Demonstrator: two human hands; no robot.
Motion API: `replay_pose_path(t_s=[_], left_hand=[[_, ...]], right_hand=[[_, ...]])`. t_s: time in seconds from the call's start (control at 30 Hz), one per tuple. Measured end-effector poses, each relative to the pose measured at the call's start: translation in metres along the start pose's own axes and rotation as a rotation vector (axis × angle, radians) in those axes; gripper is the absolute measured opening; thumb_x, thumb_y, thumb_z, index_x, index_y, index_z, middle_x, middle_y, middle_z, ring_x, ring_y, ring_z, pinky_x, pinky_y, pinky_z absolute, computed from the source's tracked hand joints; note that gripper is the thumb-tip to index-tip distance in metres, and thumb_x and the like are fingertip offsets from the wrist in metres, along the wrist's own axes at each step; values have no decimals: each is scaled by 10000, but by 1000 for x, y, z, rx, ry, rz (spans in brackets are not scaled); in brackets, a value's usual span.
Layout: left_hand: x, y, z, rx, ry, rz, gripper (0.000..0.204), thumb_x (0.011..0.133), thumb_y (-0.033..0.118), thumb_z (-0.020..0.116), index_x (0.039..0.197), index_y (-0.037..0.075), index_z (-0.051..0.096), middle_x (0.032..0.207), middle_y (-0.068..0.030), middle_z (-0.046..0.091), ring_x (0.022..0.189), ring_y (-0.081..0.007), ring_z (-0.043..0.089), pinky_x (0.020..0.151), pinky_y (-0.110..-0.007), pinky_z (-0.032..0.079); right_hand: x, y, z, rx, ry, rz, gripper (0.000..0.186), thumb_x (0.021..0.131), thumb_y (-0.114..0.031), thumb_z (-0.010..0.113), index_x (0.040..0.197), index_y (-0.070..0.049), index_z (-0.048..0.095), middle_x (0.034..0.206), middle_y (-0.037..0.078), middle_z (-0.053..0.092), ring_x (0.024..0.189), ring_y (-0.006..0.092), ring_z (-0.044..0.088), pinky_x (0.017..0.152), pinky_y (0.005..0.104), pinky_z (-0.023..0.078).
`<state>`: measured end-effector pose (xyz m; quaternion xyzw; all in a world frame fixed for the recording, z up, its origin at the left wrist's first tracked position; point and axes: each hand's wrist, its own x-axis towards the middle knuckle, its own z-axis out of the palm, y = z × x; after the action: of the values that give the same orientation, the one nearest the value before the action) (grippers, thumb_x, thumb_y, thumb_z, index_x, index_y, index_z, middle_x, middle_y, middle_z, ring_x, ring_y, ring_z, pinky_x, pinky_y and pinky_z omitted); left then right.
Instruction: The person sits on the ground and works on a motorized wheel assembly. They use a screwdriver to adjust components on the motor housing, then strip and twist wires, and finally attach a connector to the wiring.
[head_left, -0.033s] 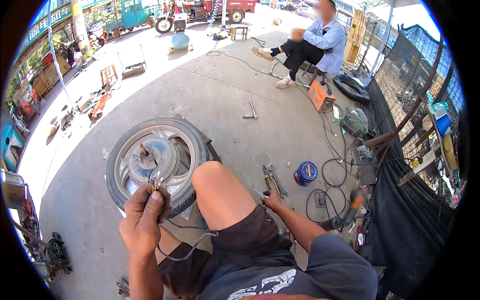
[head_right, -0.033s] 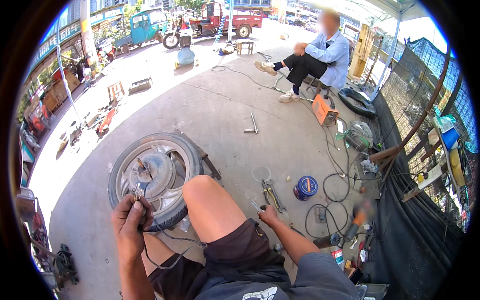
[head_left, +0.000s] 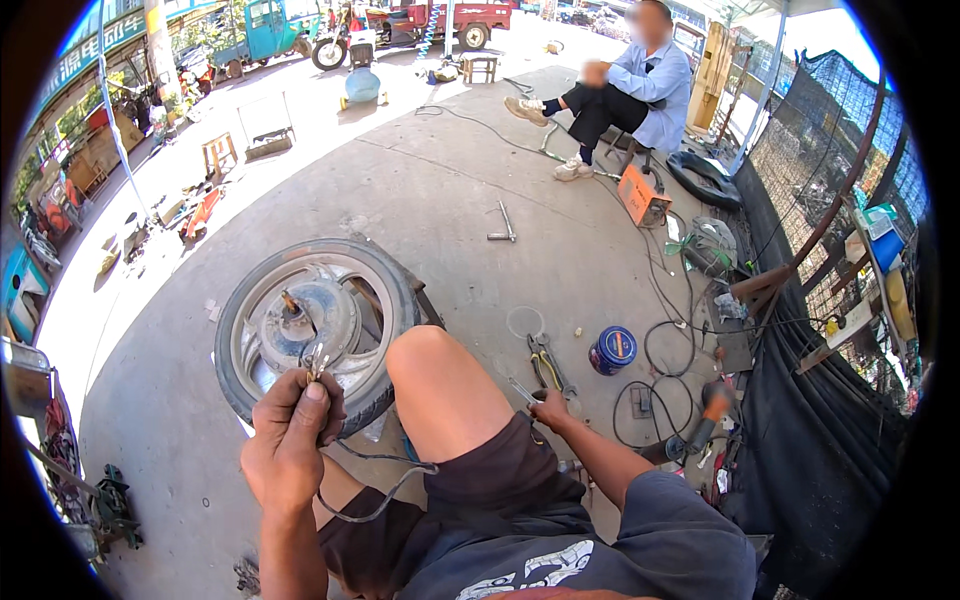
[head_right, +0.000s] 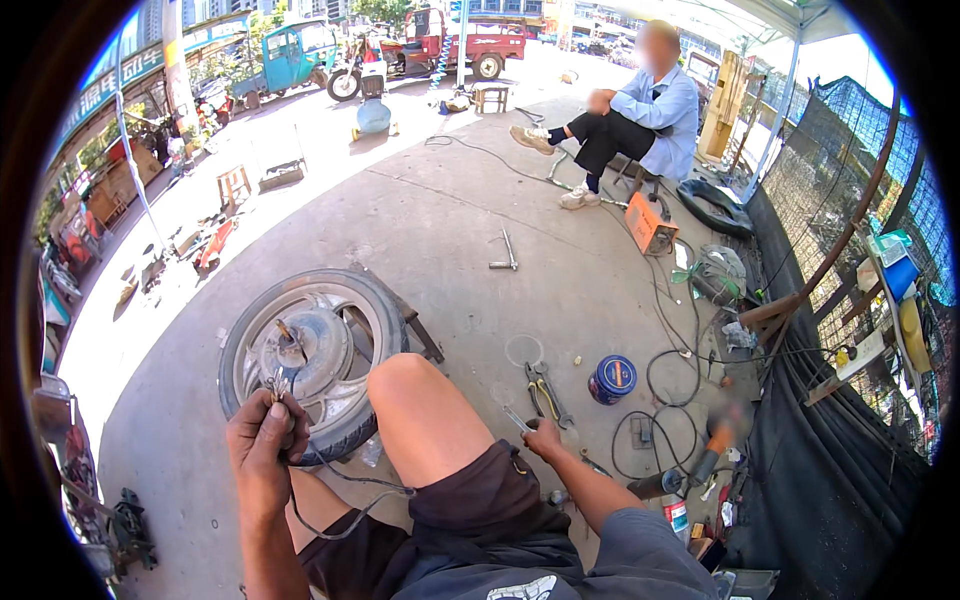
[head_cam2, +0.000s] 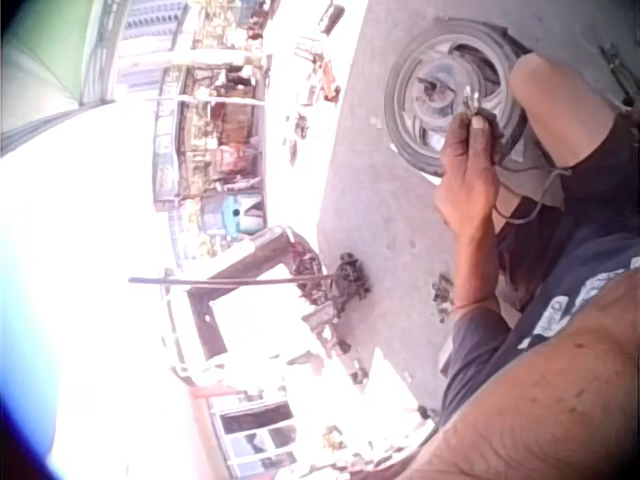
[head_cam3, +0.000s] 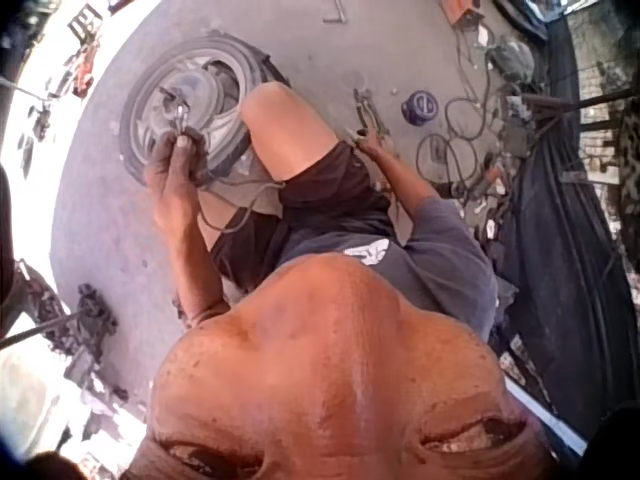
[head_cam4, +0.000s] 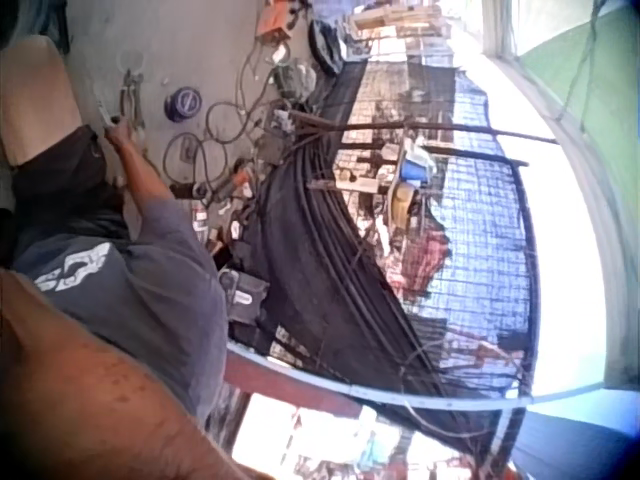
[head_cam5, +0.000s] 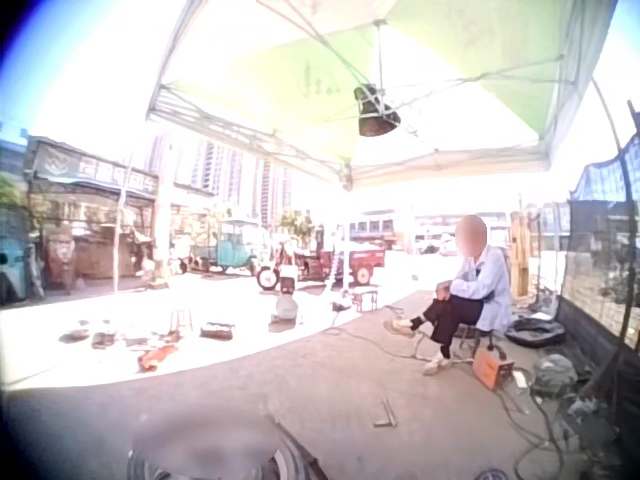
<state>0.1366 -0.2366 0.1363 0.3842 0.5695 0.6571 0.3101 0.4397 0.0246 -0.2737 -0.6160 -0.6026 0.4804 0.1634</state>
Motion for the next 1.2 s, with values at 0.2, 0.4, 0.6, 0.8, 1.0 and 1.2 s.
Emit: replay_pose_path(t_s=[0.2, 0.4, 0.6, 0.8, 1.0, 1.2], left_hand=[[1, -2, -5, -52, 34, -13, 192, 982, 176, 518, 926, 7, 588, 737, -26, 534, 589, -73, 412, 538, -220, 316], [2, -10, -4, -65, 33, 56, 210, 980, 199, 539, 907, 7, 582, 716, -39, 536, 567, -67, 413, 480, -196, 289], [1, -8, 2, -25, 82, 85, 235, 972, 234, 571, 909, 8, 582, 713, -32, 537, 530, -37, 365, 457, -176, 282], [4, -15, -2, -1, 86, 81, 225, 969, 233, 558, 918, 15, 567, 685, -15, 512, 522, -24, 346, 443, -167, 248], [6, -16, 0, 2, 86, 95, 229, 968, 237, 564, 908, 16, 565, 644, 28, 445, 524, -18, 334, 443, -172, 232], [5, -18, 0, 1, 111, 102, 229, 969, 234, 564, 903, 14, 565, 631, 44, 410, 524, -16, 327, 443, -175, 228]], right_hand=[[-68, 45, -28, -11, 10, 156, 302, 772, -47, 700, 1057, 51, 689, 791, 118, 701, 653, 172, 666, 582, 307, 531], [-114, 65, -22, 78, 14, 216, 365, 786, -42, 716, 1130, 64, 655, 842, 142, 709, 700, 188, 688, 620, 309, 543], [-132, 52, -25, 47, 22, 240, 441, 703, -186, 726, 1077, 45, 698, 972, 185, 728, 876, 247, 704, 780, 327, 546], [-131, 40, -23, 12, 84, 252, 412, 758, -174, 738, 1113, 27, 684, 925, 166, 732, 818, 241, 715, 761, 334, 554], [-119, 48, -17, 30, 118, 244, 420, 745, -168, 733, 1116, 25, 684, 901, 164, 731, 793, 228, 717, 736, 334, 561], [-112, 47, -13, 88, 118, 240, 419, 725, -138, 716, 1109, 27, 686, 912, 164, 732, 780, 225, 714, 726, 332, 562]])
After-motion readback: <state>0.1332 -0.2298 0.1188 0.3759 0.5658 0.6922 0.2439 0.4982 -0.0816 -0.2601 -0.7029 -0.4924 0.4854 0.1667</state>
